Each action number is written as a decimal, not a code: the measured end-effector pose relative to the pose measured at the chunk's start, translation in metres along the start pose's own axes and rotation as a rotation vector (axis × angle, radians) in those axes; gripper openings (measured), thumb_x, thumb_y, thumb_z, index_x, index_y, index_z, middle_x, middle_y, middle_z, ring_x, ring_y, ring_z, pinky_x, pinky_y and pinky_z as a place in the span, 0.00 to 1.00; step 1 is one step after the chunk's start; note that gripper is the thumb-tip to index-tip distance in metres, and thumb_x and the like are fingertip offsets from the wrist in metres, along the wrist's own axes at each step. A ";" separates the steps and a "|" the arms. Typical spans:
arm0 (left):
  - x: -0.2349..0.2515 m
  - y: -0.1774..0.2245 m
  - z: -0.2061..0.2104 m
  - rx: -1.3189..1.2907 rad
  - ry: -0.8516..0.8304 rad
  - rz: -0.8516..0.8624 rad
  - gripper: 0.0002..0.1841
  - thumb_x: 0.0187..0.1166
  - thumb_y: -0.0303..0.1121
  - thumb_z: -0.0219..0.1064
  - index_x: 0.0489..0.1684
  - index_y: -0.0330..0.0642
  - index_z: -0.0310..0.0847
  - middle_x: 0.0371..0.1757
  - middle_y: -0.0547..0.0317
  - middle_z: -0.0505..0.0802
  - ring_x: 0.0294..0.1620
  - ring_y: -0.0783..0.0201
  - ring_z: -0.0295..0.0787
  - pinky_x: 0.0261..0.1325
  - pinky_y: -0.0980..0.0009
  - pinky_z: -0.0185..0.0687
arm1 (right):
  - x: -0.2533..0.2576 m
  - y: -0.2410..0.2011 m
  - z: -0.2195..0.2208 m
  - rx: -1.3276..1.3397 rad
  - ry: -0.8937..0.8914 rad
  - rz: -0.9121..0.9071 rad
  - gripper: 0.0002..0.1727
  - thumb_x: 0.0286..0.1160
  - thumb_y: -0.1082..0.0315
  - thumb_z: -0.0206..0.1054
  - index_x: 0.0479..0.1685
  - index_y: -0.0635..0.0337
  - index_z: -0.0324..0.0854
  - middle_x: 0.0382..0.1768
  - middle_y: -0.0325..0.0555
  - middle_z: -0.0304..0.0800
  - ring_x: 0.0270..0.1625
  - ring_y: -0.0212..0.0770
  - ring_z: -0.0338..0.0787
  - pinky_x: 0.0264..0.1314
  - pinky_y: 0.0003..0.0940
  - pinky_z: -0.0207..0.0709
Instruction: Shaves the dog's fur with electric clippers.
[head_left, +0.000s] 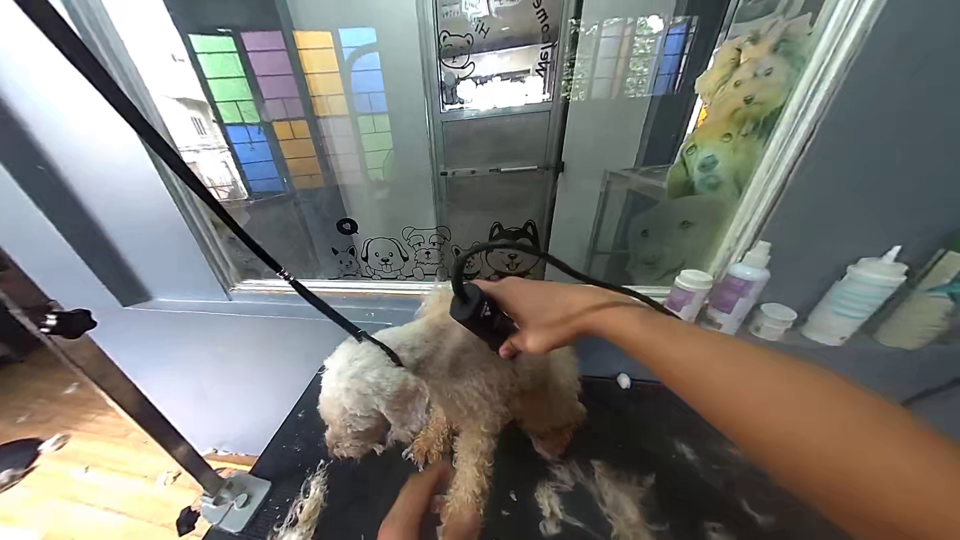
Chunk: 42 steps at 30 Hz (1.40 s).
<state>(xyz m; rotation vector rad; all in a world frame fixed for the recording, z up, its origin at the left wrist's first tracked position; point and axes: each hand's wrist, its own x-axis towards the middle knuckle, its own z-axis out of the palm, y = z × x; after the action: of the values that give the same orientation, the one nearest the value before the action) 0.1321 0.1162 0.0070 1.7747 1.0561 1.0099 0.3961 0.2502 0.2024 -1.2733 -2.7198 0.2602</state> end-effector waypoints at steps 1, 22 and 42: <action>0.029 0.001 0.016 -0.025 0.078 -0.088 0.42 0.80 0.56 0.69 0.85 0.30 0.66 0.77 0.36 0.81 0.75 0.49 0.81 0.77 0.50 0.78 | -0.004 0.005 -0.005 0.032 -0.007 0.024 0.44 0.53 0.68 0.88 0.76 0.53 0.70 0.53 0.44 0.90 0.55 0.41 0.91 0.59 0.48 0.85; 0.168 -0.018 0.025 -0.592 0.973 0.335 0.25 0.79 0.37 0.74 0.67 0.28 0.77 0.55 0.56 0.92 0.59 0.71 0.90 0.68 0.70 0.86 | -0.008 0.004 -0.021 1.173 0.617 -0.588 0.32 0.62 0.63 0.82 0.67 0.51 0.73 0.54 0.54 0.92 0.58 0.54 0.93 0.65 0.52 0.87; 0.176 -0.011 0.004 -0.832 0.901 0.273 0.36 0.79 0.59 0.70 0.79 0.44 0.69 0.66 0.58 0.89 0.68 0.63 0.87 0.73 0.58 0.84 | 0.024 -0.002 -0.003 0.136 0.279 -0.206 0.48 0.47 0.68 0.85 0.78 0.60 0.66 0.53 0.39 0.91 0.55 0.29 0.91 0.59 0.31 0.88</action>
<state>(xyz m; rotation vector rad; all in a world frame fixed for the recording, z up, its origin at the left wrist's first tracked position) 0.1906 0.2802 0.0350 0.7553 0.6783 2.1390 0.3801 0.2678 0.2065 -0.9093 -2.5204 0.2223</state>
